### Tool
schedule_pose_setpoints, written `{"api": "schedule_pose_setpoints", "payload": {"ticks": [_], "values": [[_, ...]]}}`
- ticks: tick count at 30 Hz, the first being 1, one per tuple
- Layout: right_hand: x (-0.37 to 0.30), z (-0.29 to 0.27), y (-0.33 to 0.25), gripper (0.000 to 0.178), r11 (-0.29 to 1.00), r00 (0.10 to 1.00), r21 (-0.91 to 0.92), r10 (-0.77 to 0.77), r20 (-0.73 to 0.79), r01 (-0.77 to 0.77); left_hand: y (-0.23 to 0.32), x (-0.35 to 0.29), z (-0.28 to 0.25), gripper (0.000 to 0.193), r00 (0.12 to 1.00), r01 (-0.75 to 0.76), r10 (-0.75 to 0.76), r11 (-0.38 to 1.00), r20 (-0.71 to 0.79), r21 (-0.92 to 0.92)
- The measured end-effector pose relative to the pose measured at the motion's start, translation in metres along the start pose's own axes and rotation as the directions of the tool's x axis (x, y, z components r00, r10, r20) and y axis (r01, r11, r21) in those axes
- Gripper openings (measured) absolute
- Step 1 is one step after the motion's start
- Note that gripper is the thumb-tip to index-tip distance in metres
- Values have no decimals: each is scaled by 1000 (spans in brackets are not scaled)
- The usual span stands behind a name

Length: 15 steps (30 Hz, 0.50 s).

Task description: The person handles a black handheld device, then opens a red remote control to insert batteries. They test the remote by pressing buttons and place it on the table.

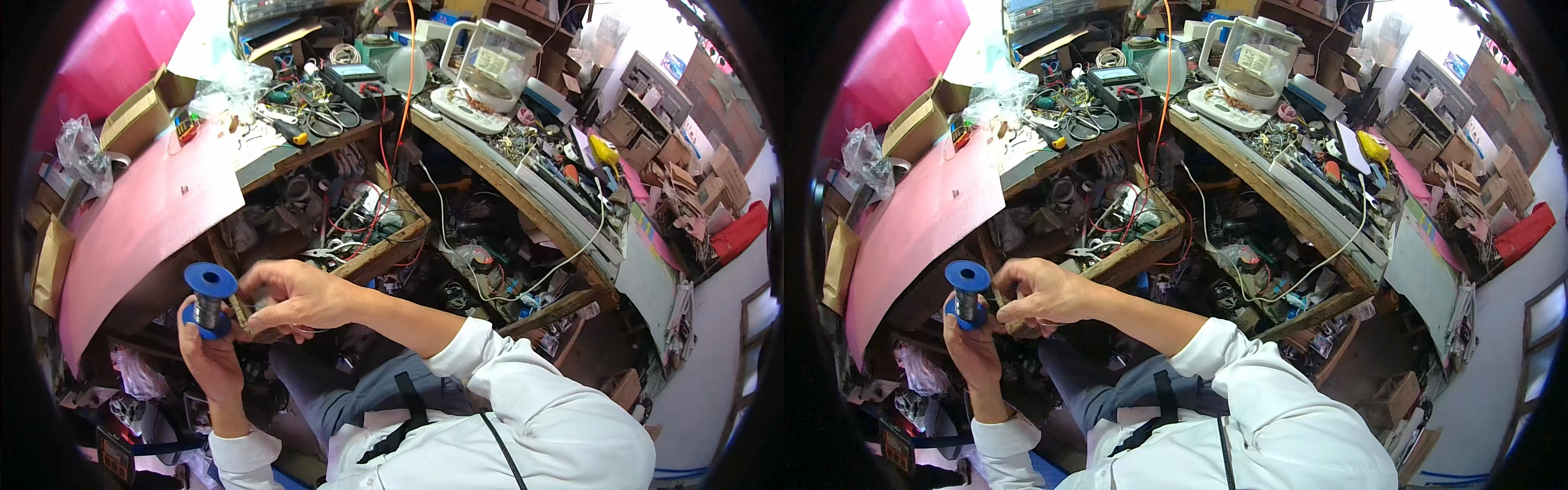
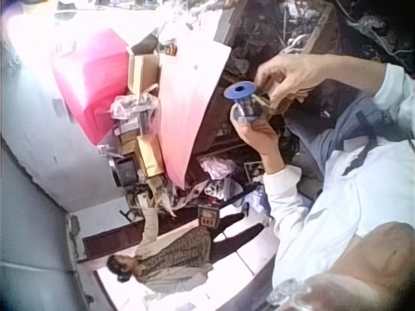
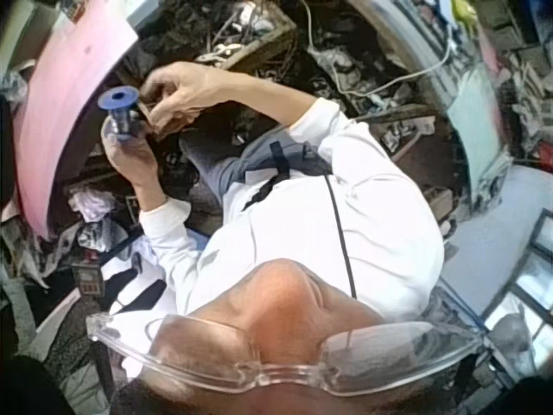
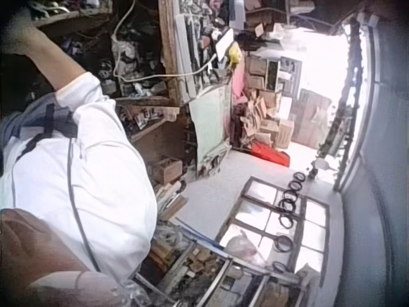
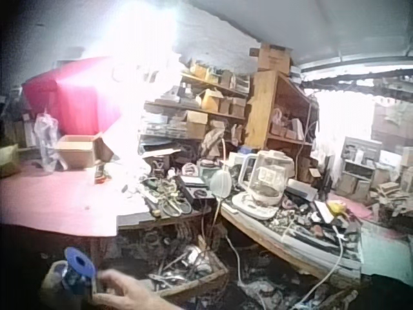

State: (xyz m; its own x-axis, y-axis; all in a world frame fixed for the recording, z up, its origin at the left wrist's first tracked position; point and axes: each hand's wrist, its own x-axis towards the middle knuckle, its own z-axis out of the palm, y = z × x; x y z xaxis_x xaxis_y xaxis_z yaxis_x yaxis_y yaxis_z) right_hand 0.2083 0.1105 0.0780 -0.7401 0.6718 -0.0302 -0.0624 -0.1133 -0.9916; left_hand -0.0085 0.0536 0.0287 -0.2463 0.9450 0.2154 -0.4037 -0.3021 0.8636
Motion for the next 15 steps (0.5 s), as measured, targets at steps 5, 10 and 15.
{"api": "schedule_pose_setpoints", "payload": {"ticks": [5, 10, 15], "values": [[-5, -13, 8, 15, 921, 929, -356, -18, 371, 159, 28, -12, -13, 65, 759, 459, -432, 886, 487, 70], [-18, -7, 17, 26, 389, 921, -917, 317, 226, 92, 55, -24, 17, 46, 706, -237, -508, 489, 495, 840], [-33, 10, 10, 33, 368, 983, -927, 181, -1, -69, 56, -54, 41, 57, 838, -507, -252, -32, 484, 861]]}}
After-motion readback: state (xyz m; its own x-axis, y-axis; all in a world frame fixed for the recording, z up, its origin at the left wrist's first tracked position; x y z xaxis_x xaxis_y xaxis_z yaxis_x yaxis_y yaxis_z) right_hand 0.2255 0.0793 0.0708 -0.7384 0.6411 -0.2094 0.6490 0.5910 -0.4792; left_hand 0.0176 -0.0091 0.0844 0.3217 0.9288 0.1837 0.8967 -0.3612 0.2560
